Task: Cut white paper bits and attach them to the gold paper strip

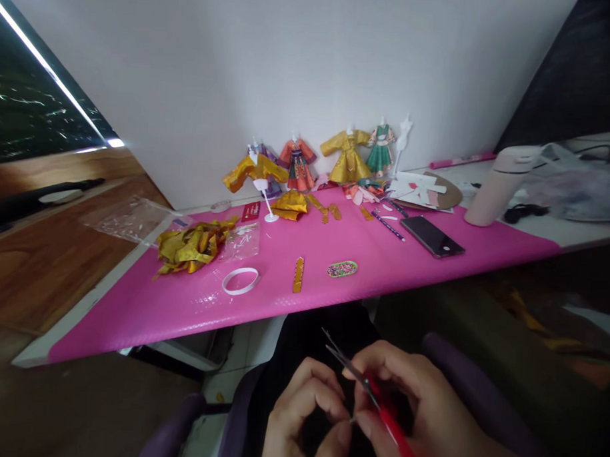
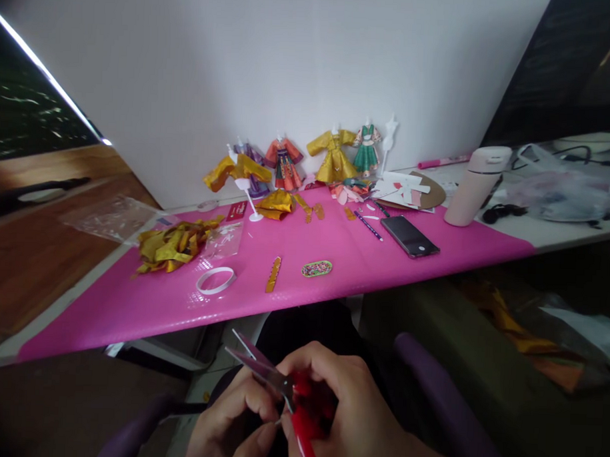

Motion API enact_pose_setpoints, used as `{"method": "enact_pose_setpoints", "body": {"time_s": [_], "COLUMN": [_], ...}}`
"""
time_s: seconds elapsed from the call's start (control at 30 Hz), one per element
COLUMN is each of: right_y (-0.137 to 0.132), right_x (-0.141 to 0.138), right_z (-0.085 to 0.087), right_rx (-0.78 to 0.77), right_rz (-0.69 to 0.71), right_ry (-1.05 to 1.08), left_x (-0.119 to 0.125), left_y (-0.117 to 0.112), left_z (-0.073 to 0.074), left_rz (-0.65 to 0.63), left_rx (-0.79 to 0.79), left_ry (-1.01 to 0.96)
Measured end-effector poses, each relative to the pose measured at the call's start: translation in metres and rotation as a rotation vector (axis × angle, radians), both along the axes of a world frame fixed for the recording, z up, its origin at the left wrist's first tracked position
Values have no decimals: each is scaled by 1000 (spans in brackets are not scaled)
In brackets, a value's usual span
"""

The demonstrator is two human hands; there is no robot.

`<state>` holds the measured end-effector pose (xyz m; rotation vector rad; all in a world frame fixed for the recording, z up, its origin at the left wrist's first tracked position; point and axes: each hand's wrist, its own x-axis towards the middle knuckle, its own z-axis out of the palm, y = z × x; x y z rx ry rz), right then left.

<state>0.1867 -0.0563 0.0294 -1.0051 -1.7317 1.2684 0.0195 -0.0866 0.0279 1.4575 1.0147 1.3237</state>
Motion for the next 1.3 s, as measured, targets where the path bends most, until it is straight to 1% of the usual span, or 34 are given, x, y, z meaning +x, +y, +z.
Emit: {"method": "enact_pose_setpoints", "body": {"time_s": [0.07,0.13,0.33,0.4,0.5,0.63,0.73,0.87,1.0,1.1,1.2,1.3], "right_y": [0,0,5,6,6,6,7,10,9,8,9,14], "right_x": [0,1,0,1,2,3,4,4,3,2,2,4], "right_z": [-3,-2,15,17,17,14,13,8,8,11,14,11], "right_rx": [-3,-24,-173,-231,-279,-286,-281,-279,-264,-252,-273,-309], "right_rz": [1,7,41,46,65,87,89,92,107,97,100,109], "right_ry": [-4,7,83,108,117,133,136,149,165,155,160,160], "left_x": [0,-1,-2,-1,0,0,-1,-2,-1,-1,0,-1], "left_y": [0,0,2,3,4,3,2,2,3,2,2,3], "left_z": [0,0,-1,-1,0,-1,-5,-12,-14,-14,-15,-16], "left_rz": [17,-4,-92,-103,-103,-106,-123,-154,-172,-167,-157,-119], "left_rx": [4,-23,-160,-175,-188,-216,-237,-318,-388,-402,-404,-397], "left_ry": [14,-6,-144,-177,-217,-243,-266,-354,-427,-447,-448,-410]}}
